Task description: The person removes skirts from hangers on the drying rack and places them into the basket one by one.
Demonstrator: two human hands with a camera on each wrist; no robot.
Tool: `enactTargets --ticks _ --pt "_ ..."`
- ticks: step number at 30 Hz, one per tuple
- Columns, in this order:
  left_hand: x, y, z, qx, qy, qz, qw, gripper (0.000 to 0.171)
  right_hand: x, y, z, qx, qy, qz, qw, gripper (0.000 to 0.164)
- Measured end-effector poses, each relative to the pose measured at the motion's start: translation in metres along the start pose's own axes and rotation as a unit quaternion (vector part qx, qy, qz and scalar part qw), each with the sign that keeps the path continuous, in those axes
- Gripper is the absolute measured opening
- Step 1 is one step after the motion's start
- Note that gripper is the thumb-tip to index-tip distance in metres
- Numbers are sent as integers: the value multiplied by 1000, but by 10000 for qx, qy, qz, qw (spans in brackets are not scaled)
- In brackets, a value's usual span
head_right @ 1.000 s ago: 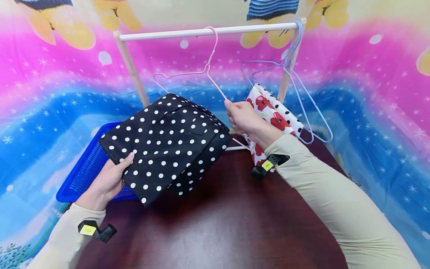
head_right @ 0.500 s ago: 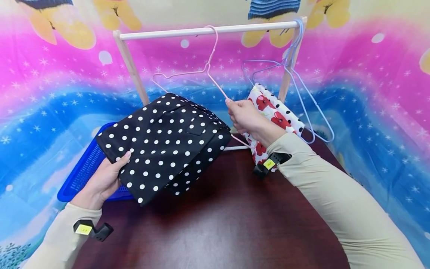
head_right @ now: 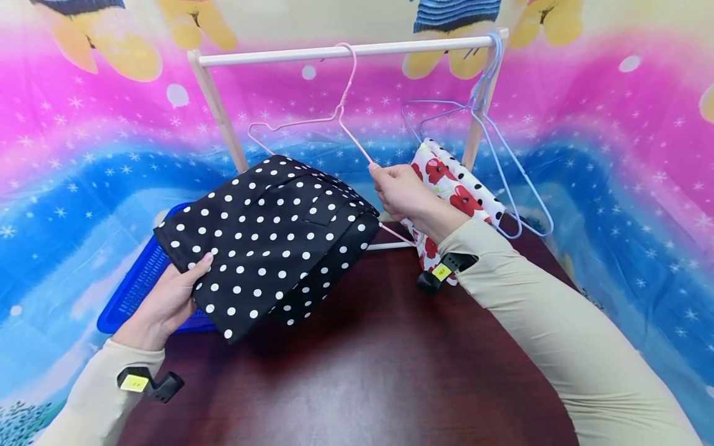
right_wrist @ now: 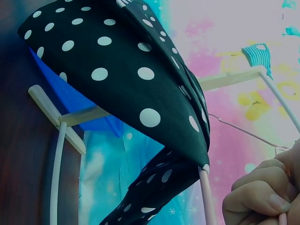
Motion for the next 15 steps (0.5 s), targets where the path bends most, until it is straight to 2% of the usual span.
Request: enactTargets --ticks 15 --pt "2 -3 4 -23 11 190 9998 25 -1 -4 -5 9 96 -50 9999 49"
Point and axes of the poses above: each hand's wrist, its own x-axis away from the middle knuckle, its own z-axis out of the back of the hand, y = z × x, the point moved 3 cm from there along -x, towards the middle knuckle, and after that the axes turned 10 degrees about -z, right-handed, at the moved point
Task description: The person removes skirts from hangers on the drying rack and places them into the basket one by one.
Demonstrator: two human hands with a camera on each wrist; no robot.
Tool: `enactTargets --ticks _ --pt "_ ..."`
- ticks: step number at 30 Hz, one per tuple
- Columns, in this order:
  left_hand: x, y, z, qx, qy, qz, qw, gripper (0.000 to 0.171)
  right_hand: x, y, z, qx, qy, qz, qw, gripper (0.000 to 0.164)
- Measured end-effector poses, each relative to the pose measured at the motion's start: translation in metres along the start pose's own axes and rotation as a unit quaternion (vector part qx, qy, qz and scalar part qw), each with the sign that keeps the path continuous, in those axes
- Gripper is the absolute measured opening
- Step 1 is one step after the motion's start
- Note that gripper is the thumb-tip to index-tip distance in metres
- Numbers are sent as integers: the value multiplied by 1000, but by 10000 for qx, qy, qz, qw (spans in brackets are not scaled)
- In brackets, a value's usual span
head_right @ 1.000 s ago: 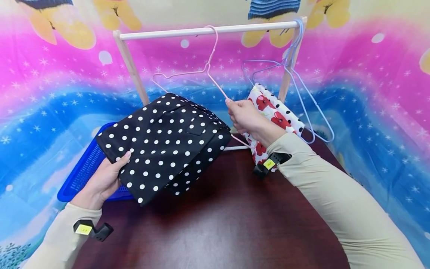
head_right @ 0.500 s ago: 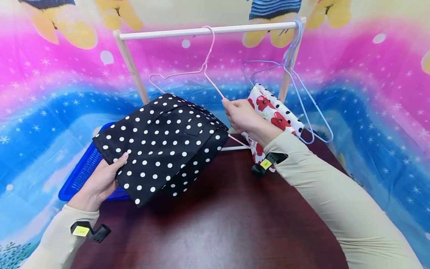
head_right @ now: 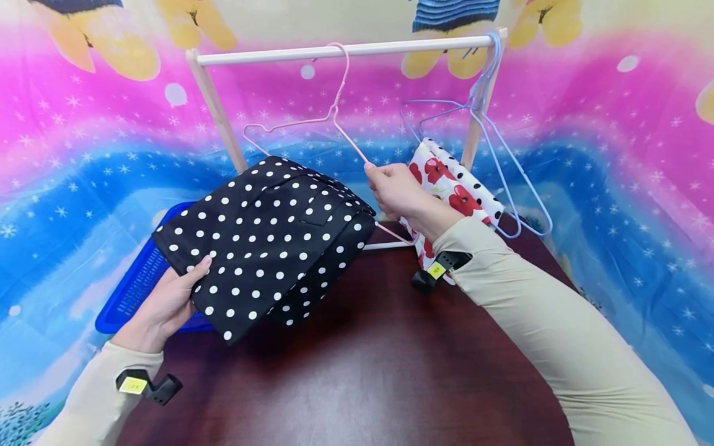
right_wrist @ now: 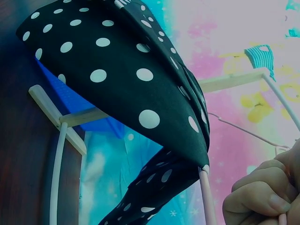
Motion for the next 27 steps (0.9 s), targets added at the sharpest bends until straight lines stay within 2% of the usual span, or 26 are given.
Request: enactTargets --ticks 11,18,27 --pt "3 -3 1 -18 81 14 10000 28 -1 2 0 -49 87 -87 9999 48" --pt "5 -8 0 37 199 55 9998 22 0 3 2 -191 18 -75 9998 47" --pt "3 -13 -4 20 230 66 9997 29 -1 6 5 -325 12 -58 9995 47"
Point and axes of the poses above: each hand's wrist, its own x-axis away from the middle knuckle, its own z-axis out of the back of the hand, y = z × x, the point moved 3 cm from there along -x, towards the middle knuckle, and after that the axes turned 10 degrees about -z, right-handed, at the moved point
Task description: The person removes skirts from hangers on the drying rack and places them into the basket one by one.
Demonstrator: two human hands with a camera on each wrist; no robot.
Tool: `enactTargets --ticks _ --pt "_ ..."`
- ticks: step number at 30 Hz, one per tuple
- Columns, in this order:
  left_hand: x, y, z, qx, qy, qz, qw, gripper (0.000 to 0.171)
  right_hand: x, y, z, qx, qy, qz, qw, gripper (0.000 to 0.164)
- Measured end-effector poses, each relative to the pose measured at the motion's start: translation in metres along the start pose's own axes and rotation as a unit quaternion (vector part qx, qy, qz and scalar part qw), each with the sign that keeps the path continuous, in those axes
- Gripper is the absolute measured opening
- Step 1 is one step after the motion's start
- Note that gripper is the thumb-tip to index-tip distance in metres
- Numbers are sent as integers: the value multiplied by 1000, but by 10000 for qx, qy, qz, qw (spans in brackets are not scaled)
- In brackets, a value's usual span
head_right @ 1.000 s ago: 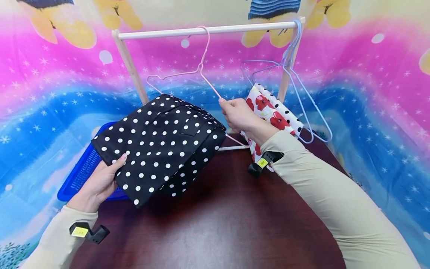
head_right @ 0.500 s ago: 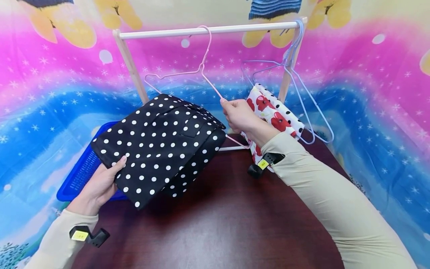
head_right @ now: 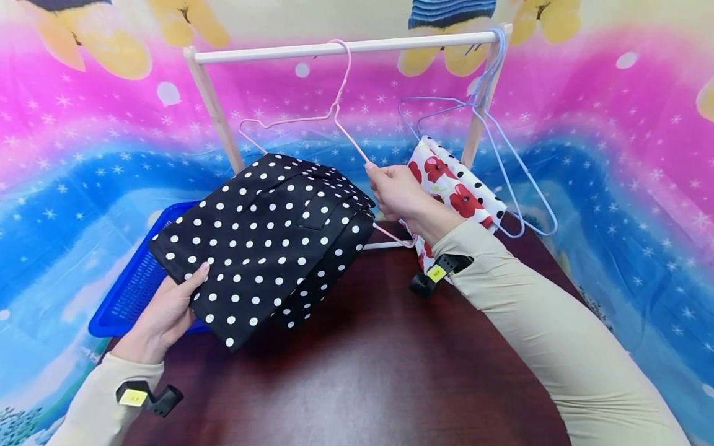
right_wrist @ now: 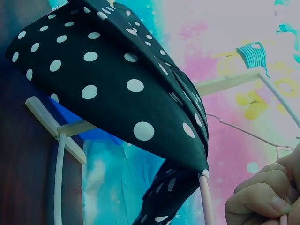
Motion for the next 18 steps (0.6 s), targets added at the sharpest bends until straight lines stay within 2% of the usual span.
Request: enactTargets --ticks 18 --pt "6 0 3 -128 49 102 9999 34 1 1 -3 -92 99 -25 9999 45"
Point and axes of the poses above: each hand's wrist, its own x-axis away from the middle knuckle, its own z-axis out of the back of the hand, y = z × x, the point moved 3 cm from there along -x, towards the middle knuckle, and after that the axes turned 10 degrees about -z, right-handed, at the moved point
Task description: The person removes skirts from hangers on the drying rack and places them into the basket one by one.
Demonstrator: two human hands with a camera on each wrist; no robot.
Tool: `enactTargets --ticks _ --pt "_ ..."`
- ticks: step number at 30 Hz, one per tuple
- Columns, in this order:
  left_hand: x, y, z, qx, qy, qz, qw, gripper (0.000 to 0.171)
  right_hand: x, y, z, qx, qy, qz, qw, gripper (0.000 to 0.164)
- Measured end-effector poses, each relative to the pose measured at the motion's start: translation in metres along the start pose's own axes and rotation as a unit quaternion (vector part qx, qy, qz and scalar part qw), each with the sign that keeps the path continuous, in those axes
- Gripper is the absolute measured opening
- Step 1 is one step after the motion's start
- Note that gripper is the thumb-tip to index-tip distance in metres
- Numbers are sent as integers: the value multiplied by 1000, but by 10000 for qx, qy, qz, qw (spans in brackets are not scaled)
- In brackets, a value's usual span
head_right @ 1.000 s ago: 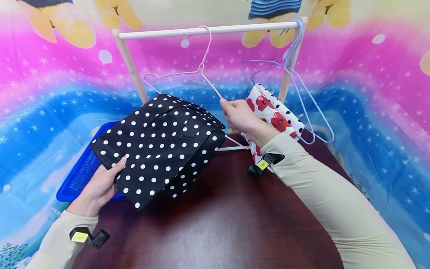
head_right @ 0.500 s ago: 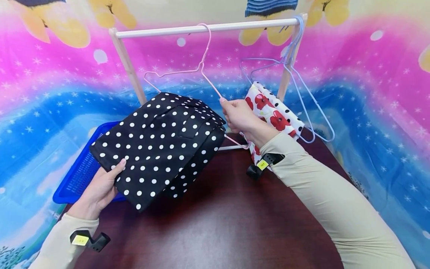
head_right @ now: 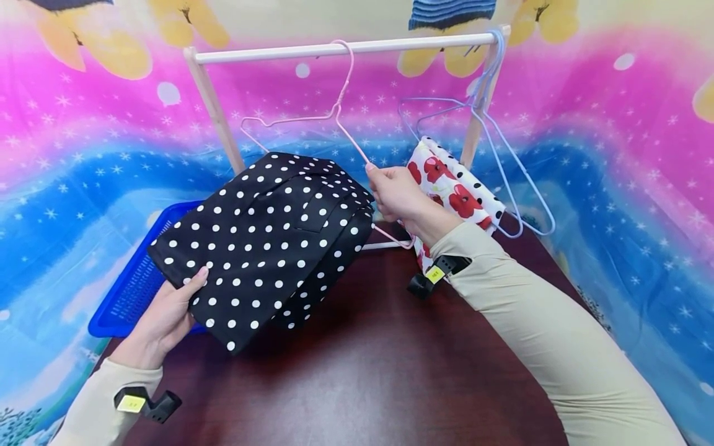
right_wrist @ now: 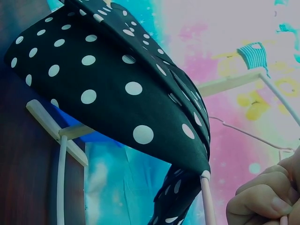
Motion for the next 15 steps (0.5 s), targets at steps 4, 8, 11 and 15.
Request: enactTargets --ticks 4,8,11,15 --pt "1 -2 1 19 13 -33 10000 31 -2 0 -1 10 49 1 10000 46" --pt "3 -3 2 16 81 -5 10000 31 -2 0 -3 7 75 -3 10000 46" --pt "4 -3 4 -6 104 14 9999 31 -3 0 -3 -1 78 8 10000 47" --pt "6 -3 7 4 84 21 10000 33 -3 1 -3 -69 24 55 10000 50"
Point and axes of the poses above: each hand's wrist, its own x-axis away from the middle knuckle, its own z-axis out of the back of the hand, y = z × x, the point moved 3 cm from there along -x, towards the middle knuckle, and after that the axes turned 10 degrees about -z, right-handed, at the moved point
